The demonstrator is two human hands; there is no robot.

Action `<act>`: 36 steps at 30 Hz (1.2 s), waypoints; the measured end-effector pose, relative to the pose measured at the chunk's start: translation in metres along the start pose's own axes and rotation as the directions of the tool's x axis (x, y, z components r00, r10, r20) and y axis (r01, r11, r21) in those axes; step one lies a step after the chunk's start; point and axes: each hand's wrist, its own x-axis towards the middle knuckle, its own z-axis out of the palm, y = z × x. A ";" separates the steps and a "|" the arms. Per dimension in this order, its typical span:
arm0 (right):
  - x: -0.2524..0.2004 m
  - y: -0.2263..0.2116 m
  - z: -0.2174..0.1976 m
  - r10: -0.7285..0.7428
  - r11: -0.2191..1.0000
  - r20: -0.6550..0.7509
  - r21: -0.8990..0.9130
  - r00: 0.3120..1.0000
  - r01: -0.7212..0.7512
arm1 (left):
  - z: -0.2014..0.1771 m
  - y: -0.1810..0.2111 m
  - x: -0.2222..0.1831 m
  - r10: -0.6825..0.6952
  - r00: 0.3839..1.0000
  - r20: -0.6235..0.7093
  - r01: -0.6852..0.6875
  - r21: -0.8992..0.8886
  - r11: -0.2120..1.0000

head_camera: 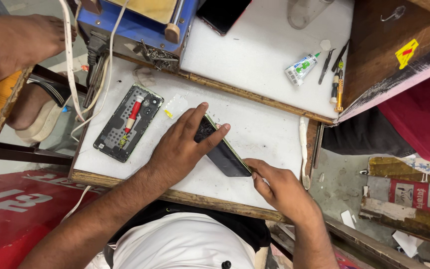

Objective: The person disassembles a smartphone by removing the back cover, battery, and internal components using a screwdriver and tweezers. The person then reassembles the phone by placing the battery and other parts back into the chassis.

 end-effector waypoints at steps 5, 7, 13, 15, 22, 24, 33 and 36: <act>-0.003 -0.005 0.004 0.135 0.991 0.045 -0.010 0.990 -0.135 | -0.021 0.009 0.001 -0.125 0.965 0.232 0.164 -0.157 0.974; -0.002 -0.008 0.002 0.101 0.995 0.039 -0.022 0.994 -0.101 | -0.033 0.010 0.002 -0.099 0.969 0.226 0.159 -0.270 0.950; 0.008 -0.025 -0.004 0.105 0.994 0.103 -0.040 0.989 -0.101 | -0.042 0.030 0.006 -0.060 0.993 0.100 0.095 -0.393 0.915; 0.010 -0.029 -0.003 0.107 0.994 0.102 -0.036 0.989 -0.104 | -0.041 0.036 0.006 -0.081 0.994 0.073 0.104 -0.399 0.911; 0.016 -0.036 0.004 0.058 0.995 0.009 -0.084 0.998 -0.057 | -0.040 0.044 0.005 -0.106 0.993 0.046 0.115 -0.374 0.920; 0.017 -0.038 0.005 -0.003 0.994 -0.027 -0.106 1.000 0.000 | -0.039 0.044 0.004 -0.105 0.993 0.045 0.114 -0.373 0.921; 0.018 -0.046 0.005 -0.006 0.984 -0.056 -0.177 0.998 -0.004 | -0.038 0.048 0.002 -0.112 0.994 0.004 0.105 -0.372 0.922; 0.019 -0.047 0.006 0.020 0.983 -0.055 -0.181 0.998 -0.030 | -0.035 0.048 0.000 -0.122 0.992 -0.017 0.107 -0.372 0.922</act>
